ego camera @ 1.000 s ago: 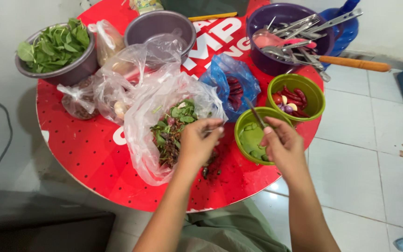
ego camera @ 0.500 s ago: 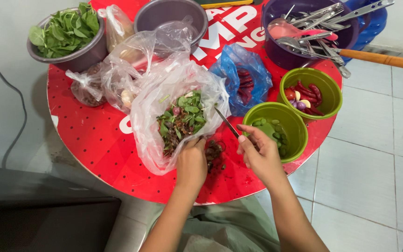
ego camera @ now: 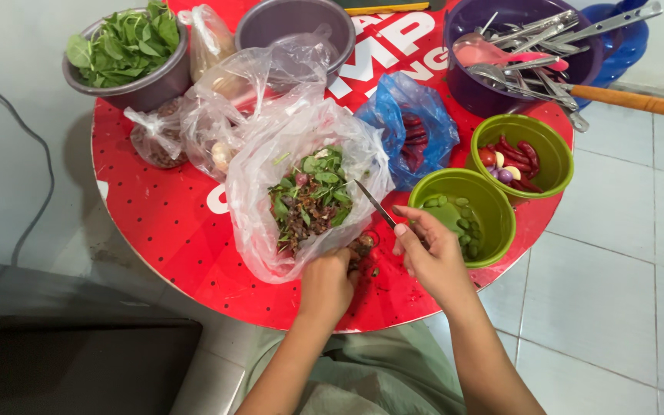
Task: The person sits on the floor and uses a small knife to open green vegetable pods, removing the seeds and placing them into a green bowl. The person handles the pods one at a time, cutting them open and discarding the shells into a plastic bag.
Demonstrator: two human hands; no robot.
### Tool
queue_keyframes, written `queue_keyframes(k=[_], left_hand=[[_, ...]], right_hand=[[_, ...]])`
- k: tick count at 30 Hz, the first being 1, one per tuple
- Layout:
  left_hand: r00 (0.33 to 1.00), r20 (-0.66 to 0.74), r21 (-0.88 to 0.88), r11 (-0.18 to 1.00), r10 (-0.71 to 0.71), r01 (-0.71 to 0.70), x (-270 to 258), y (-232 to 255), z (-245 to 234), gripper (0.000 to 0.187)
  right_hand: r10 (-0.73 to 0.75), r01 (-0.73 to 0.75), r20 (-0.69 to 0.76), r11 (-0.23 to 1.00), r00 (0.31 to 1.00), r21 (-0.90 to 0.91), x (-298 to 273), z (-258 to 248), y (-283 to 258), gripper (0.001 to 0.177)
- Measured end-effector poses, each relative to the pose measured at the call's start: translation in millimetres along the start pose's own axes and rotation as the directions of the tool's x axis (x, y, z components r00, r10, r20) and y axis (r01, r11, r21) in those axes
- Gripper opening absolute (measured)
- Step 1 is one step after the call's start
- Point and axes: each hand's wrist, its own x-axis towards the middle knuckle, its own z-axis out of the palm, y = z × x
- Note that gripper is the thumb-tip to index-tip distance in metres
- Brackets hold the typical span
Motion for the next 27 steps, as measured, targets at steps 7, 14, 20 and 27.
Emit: queue_keyframes(k=[7, 14, 20, 27], left_hand=[[0.889, 0.271, -0.931, 0.134, -0.368, 0.339, 19.0, -11.2, -23.5, 0.029], [0.908, 0.169, -0.982, 0.017, -0.382, 0.19, 29.5, -24.6, -47.4, 0.034], [0.891, 0.083, -0.99, 0.069, -0.447, 0.127, 33.1, -35.4, -53.9, 0.026], [0.88, -0.086, -0.958, 0.282, -0.466, 0.056, 32.8, -44.2, -53.2, 0.02]], right_hand=[[0.033, -0.041, 0.061, 0.99, 0.998, 0.136, 1.2, 11.1, -8.9, 0.04], [-0.016, -0.038, 0.276, 0.981, 0.961, 0.189, 14.4, 46.3, -10.6, 0.048], [-0.092, 0.063, 0.326, 0.993, 0.941, 0.098, 21.9, 70.6, -9.6, 0.046], [-0.058, 0.104, 0.293, 0.984, 0.954, -0.145, 22.5, 80.7, -17.6, 0.046]])
